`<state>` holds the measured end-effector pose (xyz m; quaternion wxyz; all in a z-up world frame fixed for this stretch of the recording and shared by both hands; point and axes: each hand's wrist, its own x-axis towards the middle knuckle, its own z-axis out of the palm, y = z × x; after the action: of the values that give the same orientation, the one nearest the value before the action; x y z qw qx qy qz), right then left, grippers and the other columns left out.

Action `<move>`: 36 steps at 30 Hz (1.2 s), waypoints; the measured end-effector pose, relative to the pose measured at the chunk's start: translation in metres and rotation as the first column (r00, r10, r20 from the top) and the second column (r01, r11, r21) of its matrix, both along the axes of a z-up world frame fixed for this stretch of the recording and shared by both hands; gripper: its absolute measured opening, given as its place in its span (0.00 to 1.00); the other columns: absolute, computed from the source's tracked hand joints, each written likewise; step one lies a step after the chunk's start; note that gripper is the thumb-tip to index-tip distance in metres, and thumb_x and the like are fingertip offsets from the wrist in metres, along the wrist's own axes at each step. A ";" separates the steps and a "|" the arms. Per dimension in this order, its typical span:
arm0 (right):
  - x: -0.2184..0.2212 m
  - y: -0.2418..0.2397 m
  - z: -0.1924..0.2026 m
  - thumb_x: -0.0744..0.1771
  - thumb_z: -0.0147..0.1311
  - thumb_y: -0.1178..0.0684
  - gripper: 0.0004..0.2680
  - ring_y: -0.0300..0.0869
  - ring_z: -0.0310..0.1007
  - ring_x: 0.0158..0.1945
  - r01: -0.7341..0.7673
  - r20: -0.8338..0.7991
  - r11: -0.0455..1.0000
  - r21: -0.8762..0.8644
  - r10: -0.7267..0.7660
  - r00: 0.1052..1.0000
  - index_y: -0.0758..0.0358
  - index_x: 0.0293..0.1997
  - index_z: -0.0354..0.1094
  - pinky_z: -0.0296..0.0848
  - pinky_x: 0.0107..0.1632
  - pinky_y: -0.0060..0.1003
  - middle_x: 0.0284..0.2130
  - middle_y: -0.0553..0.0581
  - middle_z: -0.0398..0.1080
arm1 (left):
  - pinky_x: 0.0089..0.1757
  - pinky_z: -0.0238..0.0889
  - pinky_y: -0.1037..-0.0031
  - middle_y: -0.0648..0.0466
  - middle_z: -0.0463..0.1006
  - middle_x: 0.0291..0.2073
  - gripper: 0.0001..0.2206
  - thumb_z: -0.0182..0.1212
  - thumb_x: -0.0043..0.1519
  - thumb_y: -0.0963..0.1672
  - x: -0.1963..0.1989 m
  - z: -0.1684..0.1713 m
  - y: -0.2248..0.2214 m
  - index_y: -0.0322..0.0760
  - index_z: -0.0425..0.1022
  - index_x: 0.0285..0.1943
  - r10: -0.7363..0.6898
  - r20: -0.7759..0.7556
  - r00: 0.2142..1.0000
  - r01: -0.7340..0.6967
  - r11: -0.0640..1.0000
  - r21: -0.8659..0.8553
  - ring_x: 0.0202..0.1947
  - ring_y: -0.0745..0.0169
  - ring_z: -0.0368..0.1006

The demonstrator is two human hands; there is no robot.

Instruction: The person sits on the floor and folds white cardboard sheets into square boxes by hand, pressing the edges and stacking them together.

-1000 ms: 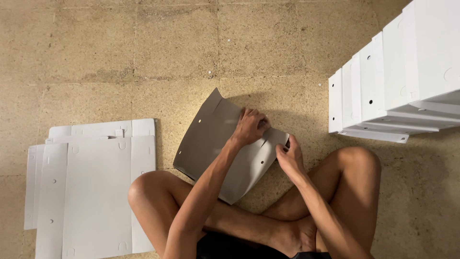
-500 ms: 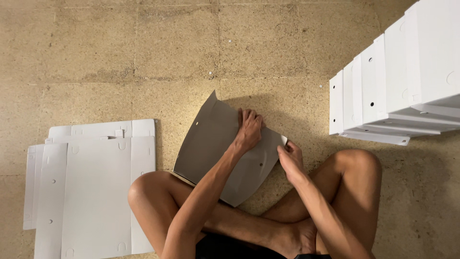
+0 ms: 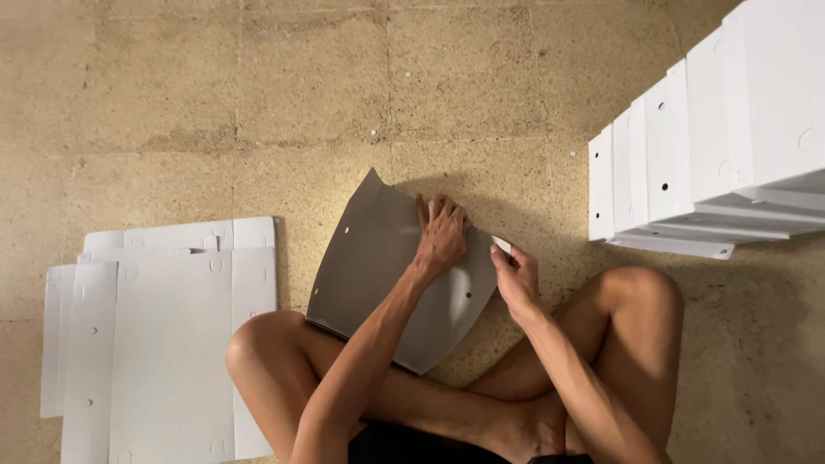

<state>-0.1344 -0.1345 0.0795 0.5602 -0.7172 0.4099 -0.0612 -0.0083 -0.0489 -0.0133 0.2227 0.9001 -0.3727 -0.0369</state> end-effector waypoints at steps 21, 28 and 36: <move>0.018 0.014 -0.006 0.74 0.38 0.45 0.16 0.57 0.74 0.41 -0.580 0.008 0.754 -0.309 0.612 0.791 0.68 0.45 0.70 0.77 0.38 0.49 0.34 0.66 0.70 | 0.55 0.64 0.54 0.47 0.82 0.43 0.14 0.48 0.69 0.47 0.022 0.052 0.047 0.41 0.78 0.53 -0.121 -0.683 0.720 -0.300 0.833 -0.465 0.50 0.46 0.77; 0.018 0.047 -0.001 0.74 0.29 0.40 0.25 0.57 0.73 0.40 -0.120 0.246 0.990 -0.079 0.136 0.960 0.70 0.32 0.73 0.69 0.46 0.52 0.30 0.72 0.73 | 0.52 0.66 0.49 0.42 0.81 0.44 0.14 0.47 0.70 0.48 -0.028 0.122 0.080 0.36 0.75 0.51 -0.130 -0.597 0.791 0.003 0.978 -0.210 0.51 0.38 0.75; 0.025 0.051 -0.041 0.74 0.29 0.38 0.28 0.47 0.73 0.33 0.127 0.306 0.992 -0.012 -0.117 0.945 0.65 0.24 0.73 0.70 0.43 0.40 0.23 0.63 0.74 | 0.67 0.39 0.42 0.34 0.61 0.67 0.27 0.39 0.72 0.49 -0.050 0.110 0.091 0.29 0.47 0.76 -0.231 -0.649 0.725 0.171 0.973 -0.155 0.69 0.32 0.54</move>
<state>-0.1097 -0.0836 0.0389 0.6005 -0.6811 0.3613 -0.2121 -0.0578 0.0422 0.0971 0.3729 0.7722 -0.3657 -0.3620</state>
